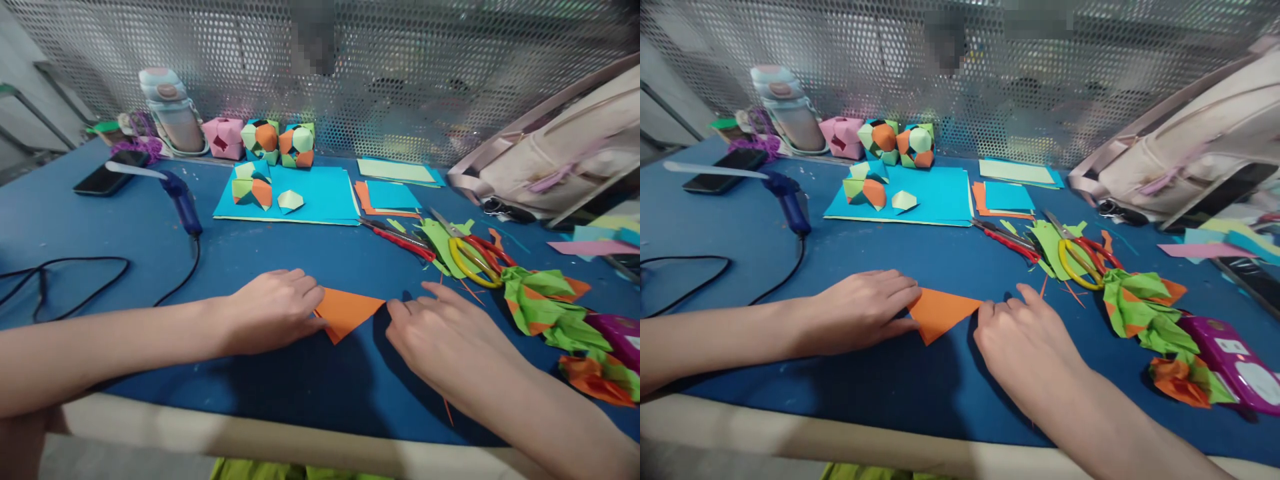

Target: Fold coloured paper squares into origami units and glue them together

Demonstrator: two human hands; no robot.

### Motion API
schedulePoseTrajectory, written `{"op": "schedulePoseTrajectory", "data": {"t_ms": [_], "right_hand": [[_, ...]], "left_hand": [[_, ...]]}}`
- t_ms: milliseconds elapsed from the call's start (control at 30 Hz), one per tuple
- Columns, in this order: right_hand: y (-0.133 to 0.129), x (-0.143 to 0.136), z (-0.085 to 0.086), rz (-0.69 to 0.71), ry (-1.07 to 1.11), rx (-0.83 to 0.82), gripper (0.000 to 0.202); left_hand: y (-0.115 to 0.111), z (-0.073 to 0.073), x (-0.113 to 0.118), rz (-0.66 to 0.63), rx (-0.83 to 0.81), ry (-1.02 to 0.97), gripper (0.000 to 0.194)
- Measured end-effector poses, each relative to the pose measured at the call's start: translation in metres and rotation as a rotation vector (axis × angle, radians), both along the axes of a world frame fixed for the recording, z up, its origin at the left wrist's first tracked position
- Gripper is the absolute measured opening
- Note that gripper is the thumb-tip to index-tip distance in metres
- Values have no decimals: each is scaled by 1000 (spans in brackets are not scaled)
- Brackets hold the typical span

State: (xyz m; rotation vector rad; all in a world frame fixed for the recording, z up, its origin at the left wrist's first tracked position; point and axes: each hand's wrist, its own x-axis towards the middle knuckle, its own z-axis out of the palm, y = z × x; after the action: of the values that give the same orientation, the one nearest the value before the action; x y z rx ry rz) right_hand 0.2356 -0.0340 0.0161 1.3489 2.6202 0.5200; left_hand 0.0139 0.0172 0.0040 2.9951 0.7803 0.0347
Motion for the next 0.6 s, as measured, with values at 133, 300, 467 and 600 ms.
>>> {"op": "schedulePoseTrajectory", "data": {"t_ms": [133, 300, 467, 600], "right_hand": [[5, -2, -1, -4, 195, 47, 26], [10, -4, -10, 109, 418, -185, 41], [23, -9, -21, -55, 747, -236, 26], [29, -10, -20, -172, 940, -314, 21]], "left_hand": [[2, 1, 1, 25, -22, -58, 39], [6, -2, 1, 60, -84, -152, 43], [15, -11, 1, 93, -147, -299, 24], [17, -13, 2, 172, -207, -464, 22]]}}
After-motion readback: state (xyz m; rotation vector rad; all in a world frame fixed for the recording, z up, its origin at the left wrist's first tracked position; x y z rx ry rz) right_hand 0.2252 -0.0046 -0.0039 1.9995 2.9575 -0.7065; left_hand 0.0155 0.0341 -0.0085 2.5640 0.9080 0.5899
